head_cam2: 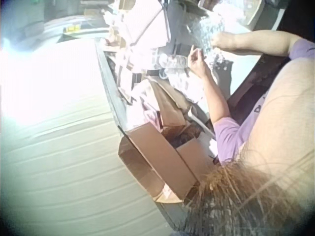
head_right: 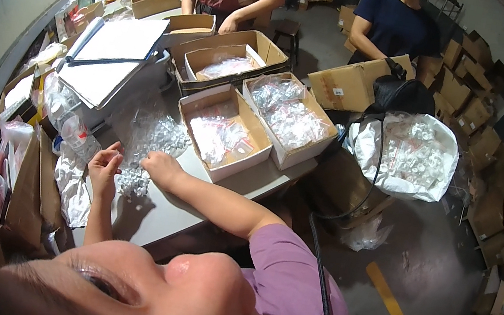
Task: The person sorts small white plastic components by hand, transferring them from a large central pile into several smaller cardboard boxes.
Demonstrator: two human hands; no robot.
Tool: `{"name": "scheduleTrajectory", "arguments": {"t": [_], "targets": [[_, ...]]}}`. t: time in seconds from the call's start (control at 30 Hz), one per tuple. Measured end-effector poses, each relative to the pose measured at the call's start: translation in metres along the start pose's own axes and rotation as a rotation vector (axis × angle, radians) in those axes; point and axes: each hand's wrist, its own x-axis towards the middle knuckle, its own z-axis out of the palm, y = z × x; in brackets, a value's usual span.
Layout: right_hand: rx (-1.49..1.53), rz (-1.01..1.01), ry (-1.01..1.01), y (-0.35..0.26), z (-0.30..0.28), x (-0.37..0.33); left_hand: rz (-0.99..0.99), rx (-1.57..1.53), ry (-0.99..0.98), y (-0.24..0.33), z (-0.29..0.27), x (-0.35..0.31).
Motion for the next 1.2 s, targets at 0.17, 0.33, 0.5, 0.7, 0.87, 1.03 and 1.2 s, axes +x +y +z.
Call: {"name": "scheduleTrajectory", "arguments": {"t": [0.17, 0.33, 0.5, 0.7, 0.87, 1.03, 1.2], "targets": [[0.061, 0.008, 0.021, 0.002, -0.001, 0.0, -0.116, -0.119, -0.099, -0.002, -0.004, 0.0], [0.161, 0.014, 0.024, 0.003, -0.005, 0.002, -0.095, -0.186, -0.068, 0.002, -0.002, 0.0], [0.346, 0.072, -0.081, 0.005, -0.014, 0.008, -0.017, 0.074, -0.107, 0.0, 0.0, -0.001], [1.693, 0.627, -0.067, 0.007, -0.021, 0.015, -0.021, 0.188, -0.121, 0.0, 0.009, -0.002], [2.004, 0.773, 0.027, 0.005, -0.021, 0.017, -0.036, 0.213, -0.144, 0.005, 0.017, -0.006], [2.218, 0.912, 0.047, 0.013, -0.013, 0.017, -0.082, 0.213, -0.194, 0.001, 0.021, -0.006], [2.056, 0.755, 0.018, 0.016, -0.005, 0.012, -0.102, 0.241, -0.182, -0.001, 0.023, -0.007]]}}
